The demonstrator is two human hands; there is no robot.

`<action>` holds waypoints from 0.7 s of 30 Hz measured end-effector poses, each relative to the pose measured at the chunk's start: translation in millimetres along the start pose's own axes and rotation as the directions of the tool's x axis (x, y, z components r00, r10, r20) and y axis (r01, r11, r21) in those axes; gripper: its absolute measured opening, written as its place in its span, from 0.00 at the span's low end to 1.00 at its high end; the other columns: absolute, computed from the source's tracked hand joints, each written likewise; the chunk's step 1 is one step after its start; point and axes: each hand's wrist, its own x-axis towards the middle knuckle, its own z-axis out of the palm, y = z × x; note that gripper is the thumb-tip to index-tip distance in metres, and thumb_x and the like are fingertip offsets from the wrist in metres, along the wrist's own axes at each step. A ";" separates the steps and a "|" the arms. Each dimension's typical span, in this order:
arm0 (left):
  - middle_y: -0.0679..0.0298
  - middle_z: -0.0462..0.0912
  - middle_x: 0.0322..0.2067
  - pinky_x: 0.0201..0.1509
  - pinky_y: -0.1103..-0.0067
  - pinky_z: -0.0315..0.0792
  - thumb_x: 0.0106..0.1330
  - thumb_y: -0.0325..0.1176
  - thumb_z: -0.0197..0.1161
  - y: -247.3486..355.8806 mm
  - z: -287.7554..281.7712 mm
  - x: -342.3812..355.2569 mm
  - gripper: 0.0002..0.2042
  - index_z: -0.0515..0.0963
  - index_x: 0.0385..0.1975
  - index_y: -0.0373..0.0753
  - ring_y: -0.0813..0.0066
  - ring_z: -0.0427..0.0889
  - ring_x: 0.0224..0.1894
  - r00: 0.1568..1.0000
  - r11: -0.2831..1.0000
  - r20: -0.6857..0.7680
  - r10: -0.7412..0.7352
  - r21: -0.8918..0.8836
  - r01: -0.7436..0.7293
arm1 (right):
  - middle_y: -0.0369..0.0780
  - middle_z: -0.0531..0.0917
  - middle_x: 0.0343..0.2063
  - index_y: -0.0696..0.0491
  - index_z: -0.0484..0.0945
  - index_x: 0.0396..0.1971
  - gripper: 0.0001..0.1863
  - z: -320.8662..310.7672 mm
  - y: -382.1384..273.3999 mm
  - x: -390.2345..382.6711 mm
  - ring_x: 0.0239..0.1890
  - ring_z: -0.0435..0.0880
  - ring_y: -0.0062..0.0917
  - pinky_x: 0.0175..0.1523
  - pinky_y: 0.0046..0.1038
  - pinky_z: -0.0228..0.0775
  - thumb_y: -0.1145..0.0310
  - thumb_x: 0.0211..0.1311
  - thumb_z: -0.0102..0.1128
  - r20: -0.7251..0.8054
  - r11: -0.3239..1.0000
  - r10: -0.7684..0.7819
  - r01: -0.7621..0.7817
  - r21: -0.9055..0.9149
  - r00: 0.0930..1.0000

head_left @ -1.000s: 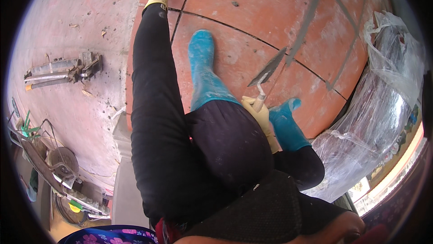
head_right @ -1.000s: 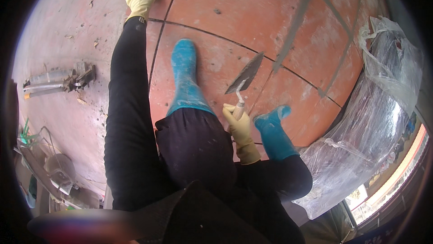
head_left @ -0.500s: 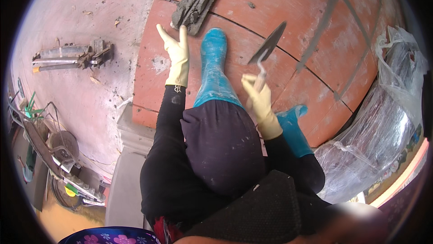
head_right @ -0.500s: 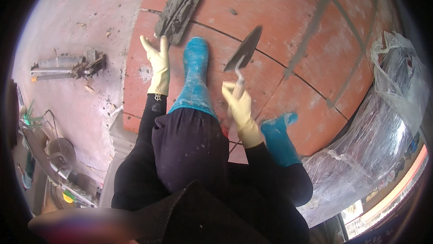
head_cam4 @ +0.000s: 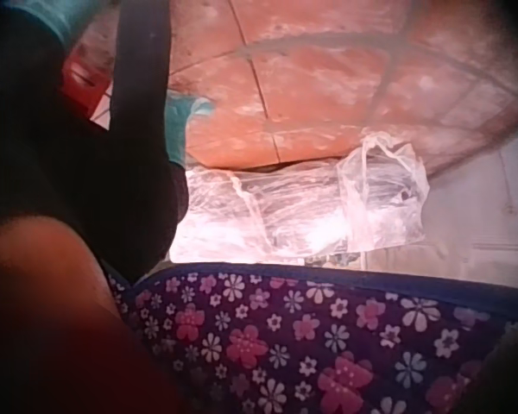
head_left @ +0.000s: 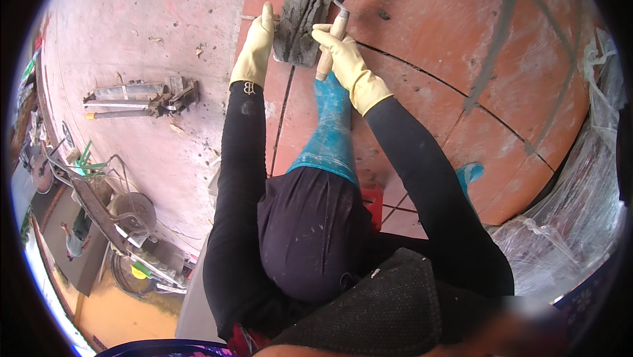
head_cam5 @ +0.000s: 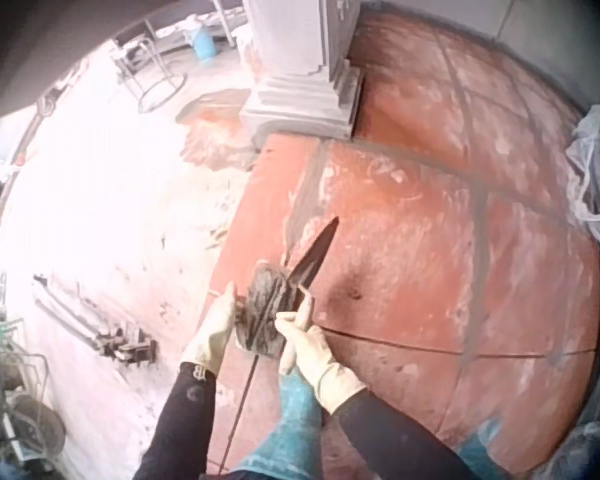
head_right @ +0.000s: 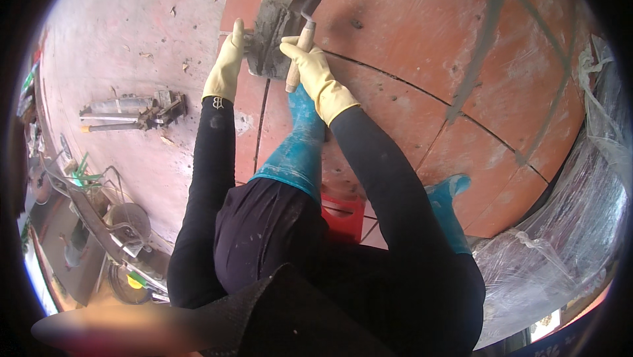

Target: The person scoops cement from a wheelbarrow and applies it into the gaps between red floor tiles using a trowel. They repeatedly transfer material from a hawk to the trowel and smooth the grout lines.

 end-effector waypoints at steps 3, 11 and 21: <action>0.49 0.79 0.61 0.68 0.68 0.67 0.77 0.65 0.42 6.3 -2.5 -5.3 0.40 0.74 0.63 0.29 0.62 0.78 0.62 0.981 0.974 0.069 -0.182 -0.128 0.189 | 0.29 0.77 0.38 0.49 0.82 0.48 0.16 3.3 -1.9 2.6 0.41 0.72 0.15 0.49 0.24 0.65 0.62 0.62 0.72 0.007 0.999 0.023 -0.023 -0.022 1.000; 0.55 0.78 0.64 0.70 0.65 0.70 0.76 0.69 0.39 4.8 22.1 -33.5 0.41 0.68 0.70 0.36 0.62 0.78 0.63 0.959 0.715 0.215 -0.186 -0.640 0.282 | 0.39 0.79 0.57 0.52 0.80 0.53 0.21 0.0 -12.2 -10.7 0.65 0.72 0.27 0.71 0.33 0.59 0.61 0.62 0.73 0.010 0.995 -0.027 0.026 0.099 1.000; 0.51 0.74 0.65 0.70 0.61 0.72 0.73 0.69 0.45 79.8 52.8 -148.7 0.42 0.66 0.72 0.38 0.55 0.76 0.65 0.887 0.259 0.361 0.287 -0.921 0.291 | 0.49 0.73 0.68 0.52 0.81 0.43 0.08 -12.1 -80.7 -122.9 0.70 0.71 0.33 0.75 0.35 0.58 0.70 0.66 0.67 0.076 0.977 -0.206 0.202 0.062 0.976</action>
